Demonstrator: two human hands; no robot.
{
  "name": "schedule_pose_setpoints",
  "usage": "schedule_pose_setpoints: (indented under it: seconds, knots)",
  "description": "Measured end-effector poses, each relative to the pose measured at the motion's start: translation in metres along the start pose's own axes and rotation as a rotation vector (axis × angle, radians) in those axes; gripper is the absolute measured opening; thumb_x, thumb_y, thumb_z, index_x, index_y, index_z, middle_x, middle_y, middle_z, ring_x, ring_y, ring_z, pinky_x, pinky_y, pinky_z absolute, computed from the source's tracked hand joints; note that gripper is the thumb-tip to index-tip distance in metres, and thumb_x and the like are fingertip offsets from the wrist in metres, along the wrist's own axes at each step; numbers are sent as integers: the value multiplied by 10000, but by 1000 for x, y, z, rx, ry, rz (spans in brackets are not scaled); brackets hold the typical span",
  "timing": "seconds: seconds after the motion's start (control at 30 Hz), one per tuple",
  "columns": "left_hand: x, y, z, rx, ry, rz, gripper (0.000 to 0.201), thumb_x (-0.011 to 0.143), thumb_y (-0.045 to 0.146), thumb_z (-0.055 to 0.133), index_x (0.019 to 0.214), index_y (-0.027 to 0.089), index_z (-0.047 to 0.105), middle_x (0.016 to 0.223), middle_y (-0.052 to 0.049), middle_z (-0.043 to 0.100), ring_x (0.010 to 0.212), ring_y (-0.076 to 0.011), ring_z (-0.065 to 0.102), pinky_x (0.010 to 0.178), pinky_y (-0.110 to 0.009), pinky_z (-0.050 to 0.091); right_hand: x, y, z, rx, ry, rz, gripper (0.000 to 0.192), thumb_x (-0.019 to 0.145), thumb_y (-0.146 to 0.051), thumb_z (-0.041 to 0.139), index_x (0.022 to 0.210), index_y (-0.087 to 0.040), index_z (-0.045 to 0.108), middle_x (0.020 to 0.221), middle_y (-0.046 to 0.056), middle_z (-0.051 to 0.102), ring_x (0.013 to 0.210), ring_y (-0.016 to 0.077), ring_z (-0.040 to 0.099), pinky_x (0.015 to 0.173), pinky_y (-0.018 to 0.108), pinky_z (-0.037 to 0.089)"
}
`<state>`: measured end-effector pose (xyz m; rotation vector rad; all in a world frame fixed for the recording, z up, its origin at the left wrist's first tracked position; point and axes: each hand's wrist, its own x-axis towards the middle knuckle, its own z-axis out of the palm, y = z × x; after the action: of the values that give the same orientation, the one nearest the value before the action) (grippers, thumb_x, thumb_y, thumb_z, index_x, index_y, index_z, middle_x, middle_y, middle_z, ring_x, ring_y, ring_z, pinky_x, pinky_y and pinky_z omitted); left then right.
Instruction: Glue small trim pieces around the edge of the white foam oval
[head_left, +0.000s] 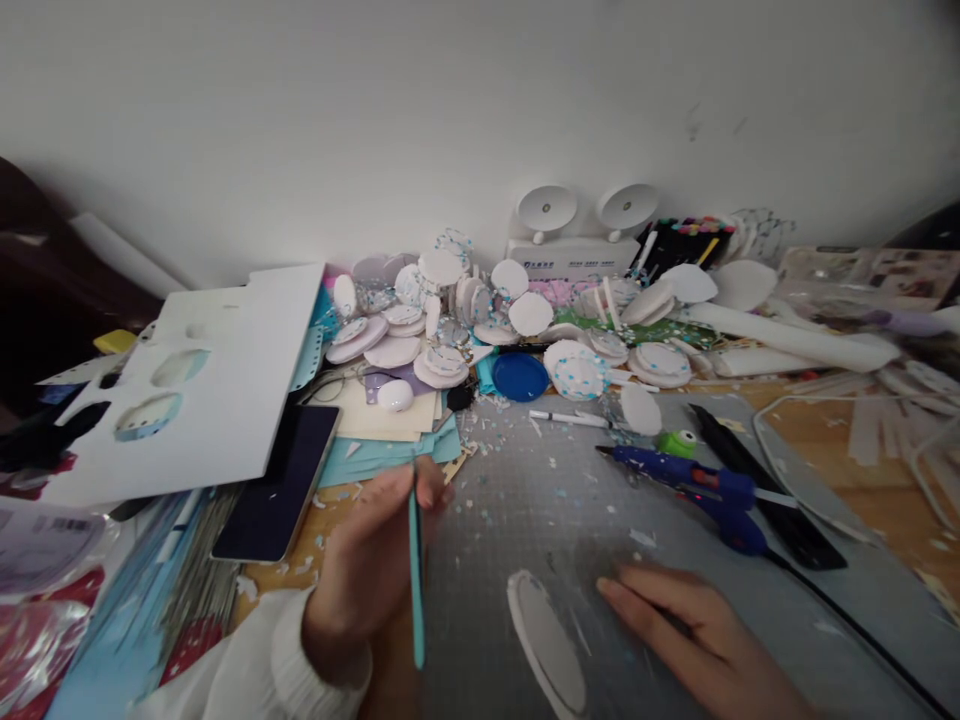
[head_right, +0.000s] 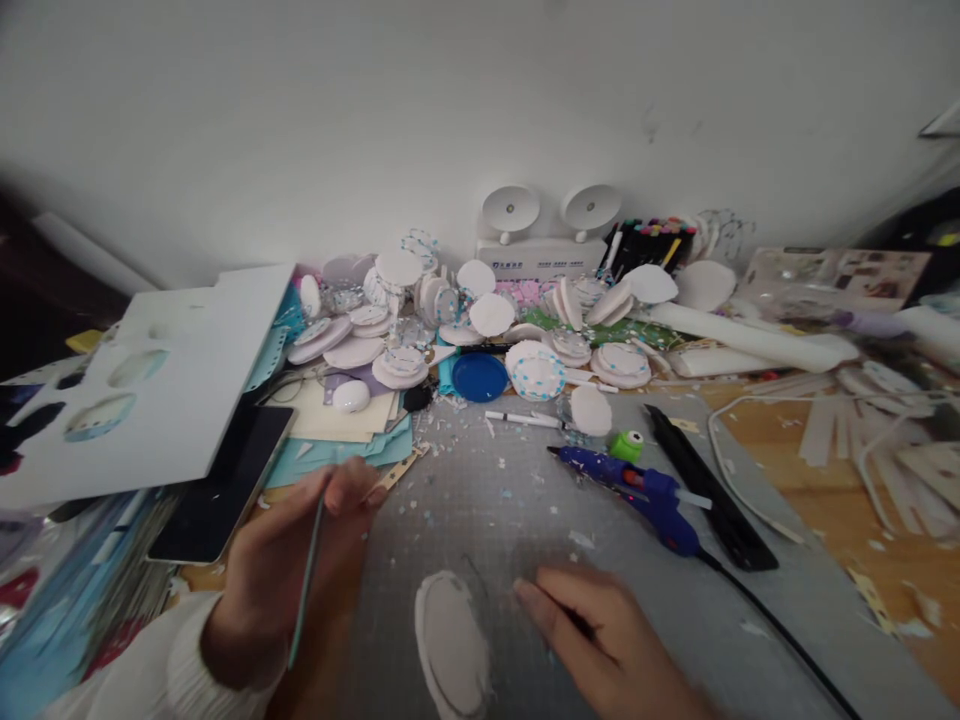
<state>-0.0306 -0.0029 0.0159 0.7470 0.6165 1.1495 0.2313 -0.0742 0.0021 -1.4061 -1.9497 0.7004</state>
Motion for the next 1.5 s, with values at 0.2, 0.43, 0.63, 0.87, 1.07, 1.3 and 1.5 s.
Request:
schedule_pose_setpoints:
  seconds: [0.2,0.43,0.63,0.87,1.07,1.3,1.5]
  knots:
    - [10,14,-7,-362,72,38,197,862,179,676,675,142,625,696,21,441,652,-103,445,687,-243,468,-11,7,-10,-13,-60,118,460,991,-410,454,574,-215,456,530,-34,529,495,112,557,477,186,432]
    - [-3,-1,5,97,25,-58,336,824,396,750,622,149,643,674,-10,510,707,-157,447,689,-258,402,-6,1,20,-13,-79,79,439,1000,-352,444,584,-212,461,534,-39,529,497,97,529,482,190,395]
    - [-12,-22,-2,369,-105,-86,382,899,451,670,648,162,679,705,-11,508,708,-161,451,690,-279,348,-13,7,12,-120,-4,0,222,947,-374,566,780,-243,631,617,-44,602,531,110,586,498,200,438]
    - [-15,-16,4,651,-293,-6,470,986,482,554,650,165,639,709,0,493,728,-147,478,702,-272,339,-21,50,-36,-714,567,264,248,923,-491,504,924,-243,502,768,85,557,687,304,585,626,426,465]
    - [-16,-16,12,715,-282,-40,523,988,547,505,637,167,574,708,4,477,733,-150,474,703,-270,346,-4,74,-35,-739,474,236,291,889,-535,422,766,-274,381,709,95,528,724,361,566,729,509,440]
    - [-17,-18,12,752,-239,-30,513,983,549,509,637,171,551,704,9,479,711,-146,466,692,-273,346,14,47,-57,-404,578,365,279,852,-500,446,934,-242,511,718,46,599,595,256,604,536,367,460]
    - [-16,-17,13,768,-225,-51,503,991,535,498,646,173,556,707,10,480,708,-143,463,684,-269,348,49,24,-45,-225,636,383,319,595,-505,677,701,-265,496,524,0,579,431,191,534,386,300,400]
